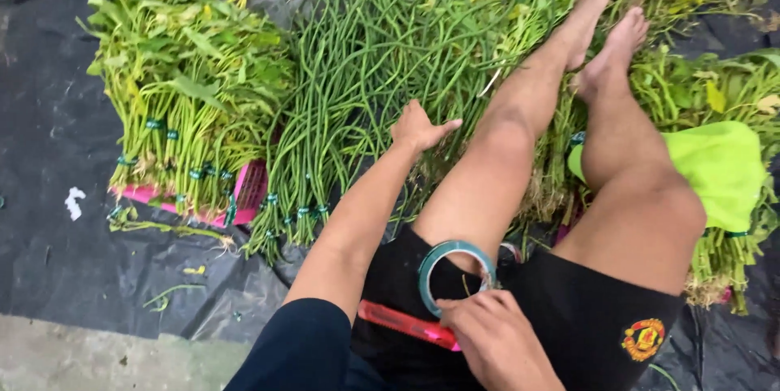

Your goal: The person sits on a black tarp and bundles long green vegetables by hand. They gather a handful of stems, wrap a green plastic band around them, and use a red utility knife to cut the excess band. The person repeats this process, placing the finished bundles into a pink crate.

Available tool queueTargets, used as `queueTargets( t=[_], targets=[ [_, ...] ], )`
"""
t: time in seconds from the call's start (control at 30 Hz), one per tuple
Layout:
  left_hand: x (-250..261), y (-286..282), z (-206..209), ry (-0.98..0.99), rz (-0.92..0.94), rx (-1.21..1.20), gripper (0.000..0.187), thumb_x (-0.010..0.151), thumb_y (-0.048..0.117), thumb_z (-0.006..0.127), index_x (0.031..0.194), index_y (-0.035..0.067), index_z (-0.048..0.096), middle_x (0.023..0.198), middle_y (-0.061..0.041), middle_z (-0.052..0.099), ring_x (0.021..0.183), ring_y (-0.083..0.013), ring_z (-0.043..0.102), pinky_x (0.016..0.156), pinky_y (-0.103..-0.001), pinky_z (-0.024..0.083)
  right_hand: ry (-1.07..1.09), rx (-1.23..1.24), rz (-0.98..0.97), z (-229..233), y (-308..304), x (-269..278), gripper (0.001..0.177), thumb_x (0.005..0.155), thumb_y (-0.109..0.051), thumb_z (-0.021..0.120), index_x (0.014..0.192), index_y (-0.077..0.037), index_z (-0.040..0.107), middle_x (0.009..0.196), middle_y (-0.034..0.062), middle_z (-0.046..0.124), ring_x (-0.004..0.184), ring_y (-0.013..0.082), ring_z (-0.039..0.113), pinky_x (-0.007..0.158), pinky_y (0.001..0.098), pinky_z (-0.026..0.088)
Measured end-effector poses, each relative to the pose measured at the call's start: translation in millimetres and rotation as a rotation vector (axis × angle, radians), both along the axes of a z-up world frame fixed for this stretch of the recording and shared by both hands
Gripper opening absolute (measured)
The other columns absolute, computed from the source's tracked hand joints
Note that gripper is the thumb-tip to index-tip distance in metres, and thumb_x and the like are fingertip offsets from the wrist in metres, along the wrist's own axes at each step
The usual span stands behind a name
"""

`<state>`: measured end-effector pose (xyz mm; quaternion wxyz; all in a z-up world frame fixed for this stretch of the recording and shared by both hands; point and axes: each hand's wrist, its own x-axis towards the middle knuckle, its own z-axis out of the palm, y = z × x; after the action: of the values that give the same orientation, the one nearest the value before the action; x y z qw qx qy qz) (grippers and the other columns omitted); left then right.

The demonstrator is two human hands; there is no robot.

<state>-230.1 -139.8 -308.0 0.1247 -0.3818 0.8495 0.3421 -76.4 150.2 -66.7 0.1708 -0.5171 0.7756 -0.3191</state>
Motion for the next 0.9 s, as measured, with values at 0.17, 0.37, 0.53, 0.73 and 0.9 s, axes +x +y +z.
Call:
queueTargets(
  t=[0.17, 0.37, 0.53, 0.73, 0.9],
  targets=[
    [-11, 2, 16, -0.032, -0.082, -0.01, 0.055, 0.082, 0.052, 0.076, 0.109, 0.005, 0.072, 0.108, -0.013, 0.073, 0.102, -0.0344, 0.07, 0.091, -0.047, 0.052, 0.044, -0.029, 0.038, -15, 2, 7, 0.014, 0.086, -0.016, 0.066, 0.099, -0.017, 0.069, 0.098, -0.0035, 0.071, 0.088, 0.0136, 0.062, 0.088, 0.0308, 0.042],
    [-7, -30, -44, 0.119, -0.011, 0.169, 0.041, 0.096, 0.024, 0.053, 0.13, 0.001, 0.061, 0.126, -0.018, 0.068, 0.114, -0.0365, 0.065, 0.101, -0.045, 0.05, -0.049, -0.062, 0.129, -11, -2, 12, 0.021, 0.084, -0.016, 0.064, 0.104, -0.017, 0.069, 0.11, -0.0034, 0.074, 0.092, 0.0153, 0.062, 0.092, 0.0331, 0.041],
    [16, -50, -34, 0.269, 0.063, 0.288, 0.03, 0.106, 0.023, 0.039, 0.115, 0.002, 0.058, 0.095, -0.013, 0.066, 0.082, -0.0274, 0.065, 0.079, -0.043, 0.053, -0.067, -0.063, 0.126, -10, 0, 12, 0.02, 0.086, -0.015, 0.064, 0.105, -0.017, 0.069, 0.101, -0.0012, 0.073, 0.088, 0.0157, 0.062, 0.089, 0.0321, 0.041],
    [54, -78, 72, 0.267, 0.073, 0.237, 0.074, 0.099, 0.046, 0.054, 0.146, -0.01, 0.043, 0.147, -0.023, 0.054, 0.134, -0.0329, 0.056, 0.112, -0.04, 0.044, -0.061, -0.097, 0.106, -12, -1, 13, 0.013, 0.091, -0.016, 0.065, 0.104, -0.017, 0.068, 0.103, -0.0019, 0.075, 0.087, 0.0157, 0.064, 0.09, 0.0312, 0.042],
    [125, -82, 155, 0.217, 0.163, 0.464, 0.053, 0.105, 0.033, 0.05, 0.138, -0.009, 0.052, 0.09, -0.012, 0.063, 0.067, -0.017, 0.054, 0.061, -0.032, 0.049, -0.002, -0.1, 0.087, -27, 2, 16, 0.026, 0.078, -0.015, 0.076, 0.102, -0.018, 0.066, 0.106, -0.0054, 0.075, 0.091, 0.0159, 0.067, 0.09, 0.0309, 0.045]
  ],
)
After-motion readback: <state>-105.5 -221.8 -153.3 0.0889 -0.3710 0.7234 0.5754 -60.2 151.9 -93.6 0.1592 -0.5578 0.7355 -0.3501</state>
